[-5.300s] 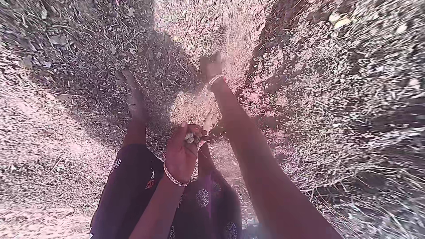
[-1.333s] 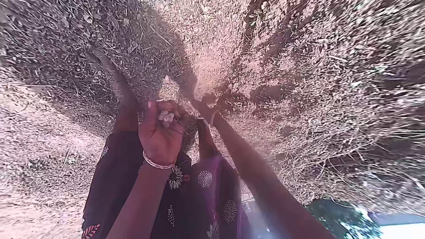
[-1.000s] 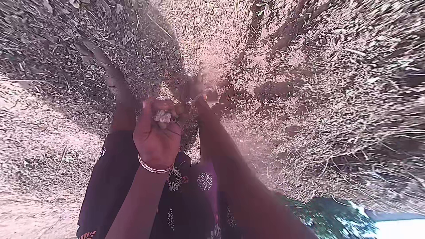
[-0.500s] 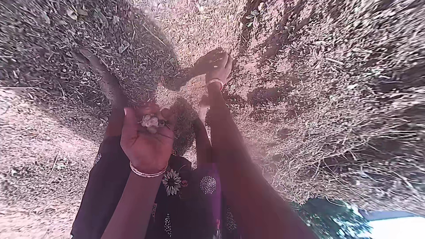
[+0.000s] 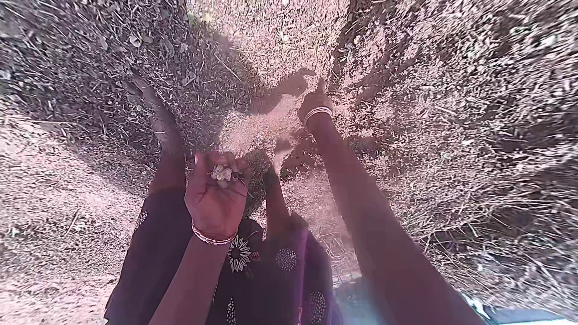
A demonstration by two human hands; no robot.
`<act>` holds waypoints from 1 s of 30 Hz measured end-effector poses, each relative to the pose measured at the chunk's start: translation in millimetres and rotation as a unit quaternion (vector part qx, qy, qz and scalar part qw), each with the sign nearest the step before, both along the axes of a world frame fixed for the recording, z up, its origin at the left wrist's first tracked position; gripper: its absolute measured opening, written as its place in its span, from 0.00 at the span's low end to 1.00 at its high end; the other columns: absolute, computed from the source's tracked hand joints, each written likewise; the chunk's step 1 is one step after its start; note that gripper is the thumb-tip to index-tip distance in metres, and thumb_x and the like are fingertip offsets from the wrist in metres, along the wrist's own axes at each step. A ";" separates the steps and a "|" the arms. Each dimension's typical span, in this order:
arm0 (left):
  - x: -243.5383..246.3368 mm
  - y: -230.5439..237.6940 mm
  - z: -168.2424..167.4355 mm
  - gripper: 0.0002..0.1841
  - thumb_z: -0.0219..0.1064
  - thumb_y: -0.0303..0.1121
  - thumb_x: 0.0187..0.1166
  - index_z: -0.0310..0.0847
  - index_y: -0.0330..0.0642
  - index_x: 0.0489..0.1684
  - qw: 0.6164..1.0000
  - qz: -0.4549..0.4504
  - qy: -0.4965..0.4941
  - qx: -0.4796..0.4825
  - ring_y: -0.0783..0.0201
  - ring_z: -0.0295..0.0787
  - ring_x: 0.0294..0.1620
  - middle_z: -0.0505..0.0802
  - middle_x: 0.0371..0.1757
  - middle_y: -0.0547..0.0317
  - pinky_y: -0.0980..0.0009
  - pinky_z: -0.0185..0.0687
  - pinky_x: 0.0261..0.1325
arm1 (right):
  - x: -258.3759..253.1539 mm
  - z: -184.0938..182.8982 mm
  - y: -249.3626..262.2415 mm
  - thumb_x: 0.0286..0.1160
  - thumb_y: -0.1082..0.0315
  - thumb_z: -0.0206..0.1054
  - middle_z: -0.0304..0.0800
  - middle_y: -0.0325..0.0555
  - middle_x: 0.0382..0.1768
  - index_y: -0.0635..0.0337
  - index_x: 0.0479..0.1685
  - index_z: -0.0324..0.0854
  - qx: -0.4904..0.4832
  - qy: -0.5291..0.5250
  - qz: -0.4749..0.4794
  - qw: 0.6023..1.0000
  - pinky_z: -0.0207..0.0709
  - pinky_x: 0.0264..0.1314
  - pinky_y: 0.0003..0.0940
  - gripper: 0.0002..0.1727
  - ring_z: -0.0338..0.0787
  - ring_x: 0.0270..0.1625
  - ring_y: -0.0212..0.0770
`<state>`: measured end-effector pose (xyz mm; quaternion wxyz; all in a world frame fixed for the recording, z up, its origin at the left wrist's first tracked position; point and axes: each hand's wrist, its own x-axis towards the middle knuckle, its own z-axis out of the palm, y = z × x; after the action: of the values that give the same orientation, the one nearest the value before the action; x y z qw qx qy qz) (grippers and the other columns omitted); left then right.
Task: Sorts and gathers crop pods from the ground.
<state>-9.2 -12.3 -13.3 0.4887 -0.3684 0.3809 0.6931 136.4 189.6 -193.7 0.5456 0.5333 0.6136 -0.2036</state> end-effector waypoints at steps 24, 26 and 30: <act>1.5 -0.9 5.1 0.26 0.43 0.47 0.92 0.89 0.51 0.33 1.000 0.021 -0.016 0.007 0.66 0.91 0.40 0.91 0.34 0.65 0.65 0.88 0.55 | 79.1 -11.9 -95.5 0.69 0.58 0.77 0.79 0.68 0.75 0.58 0.82 0.72 -0.124 -0.113 0.033 0.985 0.78 0.64 0.72 0.38 0.83 0.71 0.71; -3.2 0.4 4.2 0.26 0.44 0.47 0.92 0.90 0.51 0.33 0.999 0.026 -0.014 0.014 0.66 0.90 0.39 0.91 0.34 0.65 0.65 0.88 0.54 | 70.8 -19.8 -76.7 0.76 0.59 0.73 0.74 0.71 0.79 0.70 0.81 0.70 -0.198 -0.102 0.093 0.970 0.70 0.74 0.72 0.37 0.77 0.79 0.70; -3.8 -4.2 5.5 0.25 0.45 0.48 0.92 0.89 0.51 0.33 0.999 0.028 -0.015 0.026 0.66 0.89 0.40 0.90 0.34 0.64 0.66 0.87 0.54 | 28.5 -10.8 6.8 0.81 0.69 0.64 0.85 0.77 0.63 0.76 0.57 0.84 -0.217 -0.022 0.159 0.963 0.74 0.66 0.76 0.16 0.84 0.70 0.75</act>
<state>-13.0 -16.5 -7.8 0.4843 -0.3766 0.3444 0.7107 164.9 196.4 -204.6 0.6873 0.3020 0.6189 -0.2309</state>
